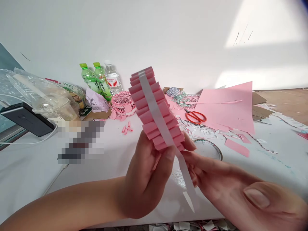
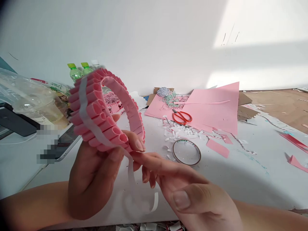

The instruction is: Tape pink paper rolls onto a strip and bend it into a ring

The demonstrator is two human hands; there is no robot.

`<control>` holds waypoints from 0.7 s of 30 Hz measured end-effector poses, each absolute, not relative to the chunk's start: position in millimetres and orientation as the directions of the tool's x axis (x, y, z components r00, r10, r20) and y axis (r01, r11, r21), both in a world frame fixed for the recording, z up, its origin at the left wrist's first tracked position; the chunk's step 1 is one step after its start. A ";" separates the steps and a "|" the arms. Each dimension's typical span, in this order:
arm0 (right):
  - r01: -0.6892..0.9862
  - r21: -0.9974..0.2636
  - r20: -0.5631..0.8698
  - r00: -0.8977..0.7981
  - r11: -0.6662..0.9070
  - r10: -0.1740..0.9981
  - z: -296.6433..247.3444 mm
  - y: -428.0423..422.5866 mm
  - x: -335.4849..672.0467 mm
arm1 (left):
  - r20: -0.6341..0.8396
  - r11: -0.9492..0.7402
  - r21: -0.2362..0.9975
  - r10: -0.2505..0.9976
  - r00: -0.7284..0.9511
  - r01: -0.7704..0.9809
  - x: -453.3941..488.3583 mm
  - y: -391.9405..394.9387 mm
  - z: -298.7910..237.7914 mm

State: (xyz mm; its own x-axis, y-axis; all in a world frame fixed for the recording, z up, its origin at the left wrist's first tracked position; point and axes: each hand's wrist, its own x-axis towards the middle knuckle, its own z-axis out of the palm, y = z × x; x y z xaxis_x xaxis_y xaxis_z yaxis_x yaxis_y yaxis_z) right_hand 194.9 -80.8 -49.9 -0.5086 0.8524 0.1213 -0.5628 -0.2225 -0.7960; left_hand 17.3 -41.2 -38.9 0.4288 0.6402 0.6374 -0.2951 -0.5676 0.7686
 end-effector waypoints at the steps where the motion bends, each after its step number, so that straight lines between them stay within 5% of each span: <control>1: -0.561 -0.801 0.118 -0.488 -0.207 0.865 -51.6 -80.4 195.3 | 0.632 -0.553 0.775 0.668 0.393 -0.306 18.3 -40.6 -37.2; 6: -0.418 -0.888 -0.018 -0.384 -0.191 0.923 -56.4 -80.1 197.6 | 0.591 -0.552 0.802 0.788 0.173 -0.226 17.9 -30.9 -23.4; 12: -0.175 -0.970 -0.126 -0.234 -0.169 0.964 -59.4 -72.3 189.6 | 0.374 -0.297 0.913 0.885 0.278 -0.281 15.6 -22.8 -28.9; 21: -0.153 -0.942 -0.250 -0.268 -0.297 0.931 -62.8 -67.1 188.8 | 0.276 -0.141 0.919 0.897 0.346 -0.367 18.9 -25.2 -34.8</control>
